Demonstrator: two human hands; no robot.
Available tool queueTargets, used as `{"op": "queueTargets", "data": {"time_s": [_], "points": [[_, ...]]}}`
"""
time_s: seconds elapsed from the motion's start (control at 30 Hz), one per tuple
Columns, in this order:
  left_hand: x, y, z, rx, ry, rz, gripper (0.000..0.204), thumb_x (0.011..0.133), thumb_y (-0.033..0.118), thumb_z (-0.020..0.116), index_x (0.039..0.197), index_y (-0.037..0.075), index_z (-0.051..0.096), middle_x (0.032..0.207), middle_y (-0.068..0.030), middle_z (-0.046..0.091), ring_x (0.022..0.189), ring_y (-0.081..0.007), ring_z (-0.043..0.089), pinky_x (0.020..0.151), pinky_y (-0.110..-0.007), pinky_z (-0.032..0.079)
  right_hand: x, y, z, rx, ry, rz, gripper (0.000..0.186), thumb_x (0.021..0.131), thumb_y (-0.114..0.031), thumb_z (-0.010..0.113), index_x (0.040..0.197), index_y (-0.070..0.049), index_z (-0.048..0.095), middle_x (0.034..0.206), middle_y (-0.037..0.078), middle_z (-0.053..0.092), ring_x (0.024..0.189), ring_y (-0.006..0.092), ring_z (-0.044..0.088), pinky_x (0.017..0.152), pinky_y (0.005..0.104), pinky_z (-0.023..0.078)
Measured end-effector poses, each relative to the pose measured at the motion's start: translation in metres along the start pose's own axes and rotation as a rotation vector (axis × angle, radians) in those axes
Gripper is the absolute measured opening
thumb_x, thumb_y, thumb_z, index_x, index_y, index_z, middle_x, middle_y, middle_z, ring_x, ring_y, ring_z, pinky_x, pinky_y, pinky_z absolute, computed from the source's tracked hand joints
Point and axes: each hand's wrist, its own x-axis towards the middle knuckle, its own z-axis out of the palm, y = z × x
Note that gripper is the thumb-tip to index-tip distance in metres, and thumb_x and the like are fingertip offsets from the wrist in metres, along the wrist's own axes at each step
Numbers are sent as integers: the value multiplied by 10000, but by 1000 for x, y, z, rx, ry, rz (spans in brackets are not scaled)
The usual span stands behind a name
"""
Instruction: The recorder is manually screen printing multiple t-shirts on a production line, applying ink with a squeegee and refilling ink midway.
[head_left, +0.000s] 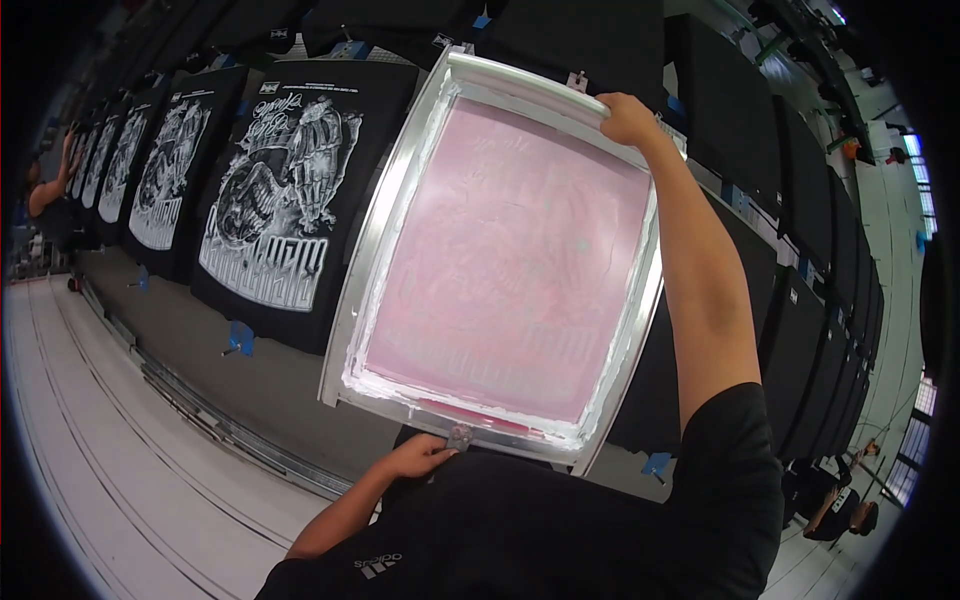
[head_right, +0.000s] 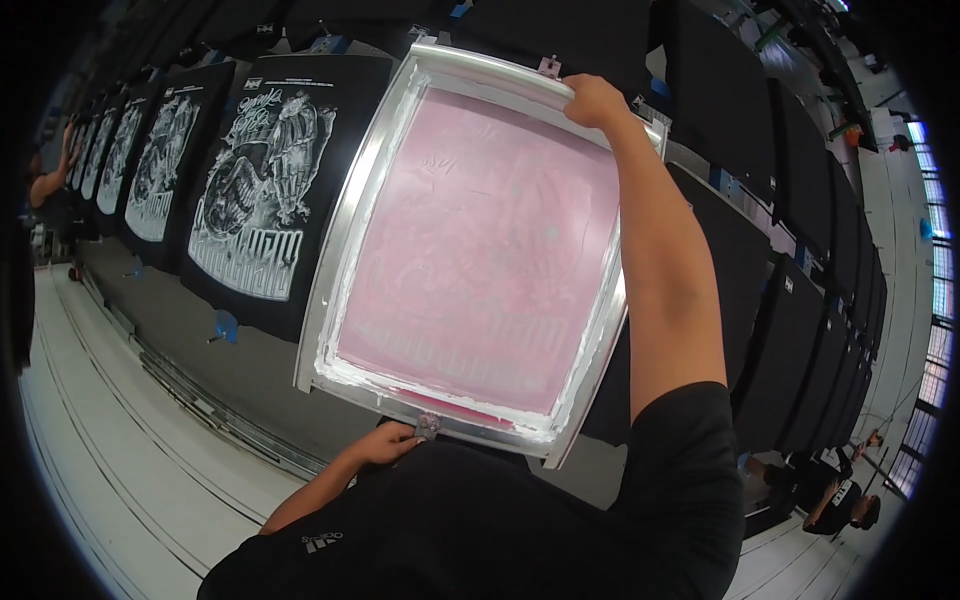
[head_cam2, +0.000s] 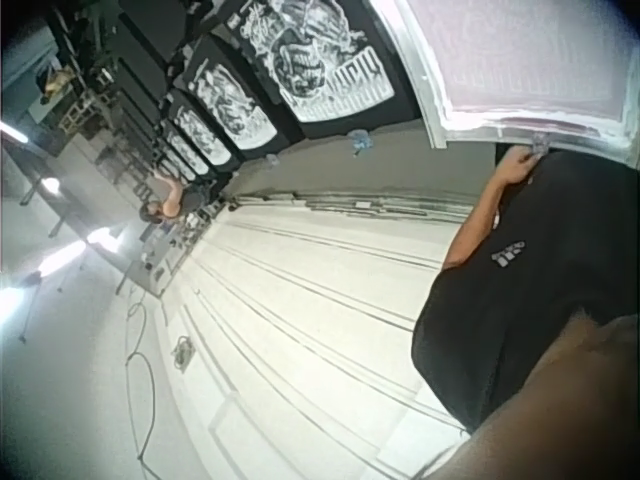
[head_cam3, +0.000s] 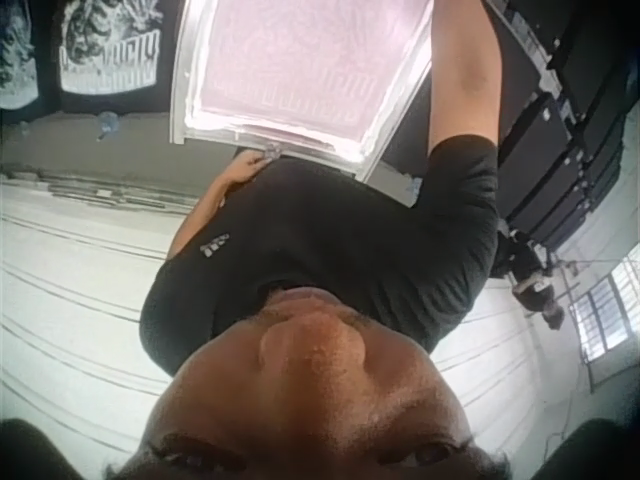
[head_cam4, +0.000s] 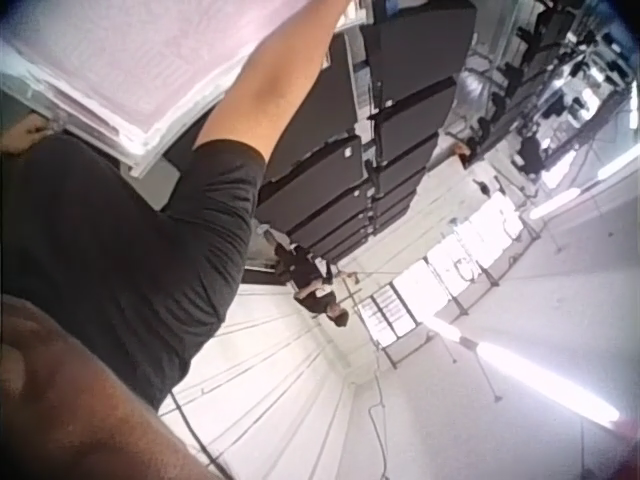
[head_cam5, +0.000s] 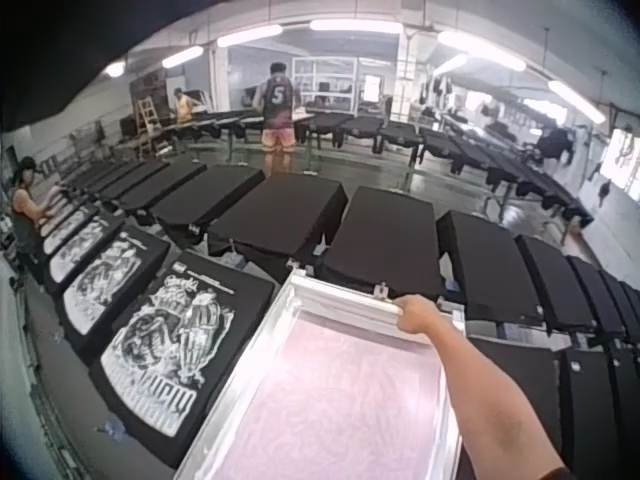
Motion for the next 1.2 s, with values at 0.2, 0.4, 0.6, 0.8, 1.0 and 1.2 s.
{"op": "queueTargets", "data": {"time_s": [0.2,0.4,0.6,0.8,1.0,1.2], "points": [[6,21,-2,246,20,68,337,969,327,566,850,37,687,694,-113,624,681,-179,593,650,-357,467,-131,-42,31,-15,-131,-33,530,692,-56,561,1210,-80,666,1177,190,664,1121,370,608,981,405,477],[15,21,-1,287,83,100,365,979,344,596,900,4,701,682,-17,616,662,-79,532,615,-283,444,-356,-172,68,111,-150,45,442,707,10,583,1122,-102,689,1054,159,687,1022,355,629,924,431,487],[-1,36,18,604,249,30,486,948,490,549,972,35,717,867,-131,718,835,-285,673,773,-376,502,-478,-234,105,188,55,-11,350,645,45,561,979,-45,613,846,94,625,846,314,582,730,427,451],[-7,55,13,672,170,-104,572,937,526,514,1088,1,684,1049,-271,669,1026,-432,633,882,-475,493,-472,-223,79,143,-20,8,381,697,-5,611,1075,-43,628,937,86,667,947,290,599,879,437,437],[-84,66,-62,592,650,127,236,881,229,682,935,4,729,863,-137,725,794,-198,687,722,-367,524,-484,-108,46,281,-107,229,291,758,-176,777,1024,-78,712,904,92,705,971,248,629,1048,488,379],[-43,66,-190,123,1089,274,419,1035,324,489,1232,-21,622,1091,-99,692,977,-175,627,885,-318,482,-464,-57,107,1212,-21,399,363,725,-113,829,1055,-5,722,913,87,727,875,141,661,816,312,533]]}}
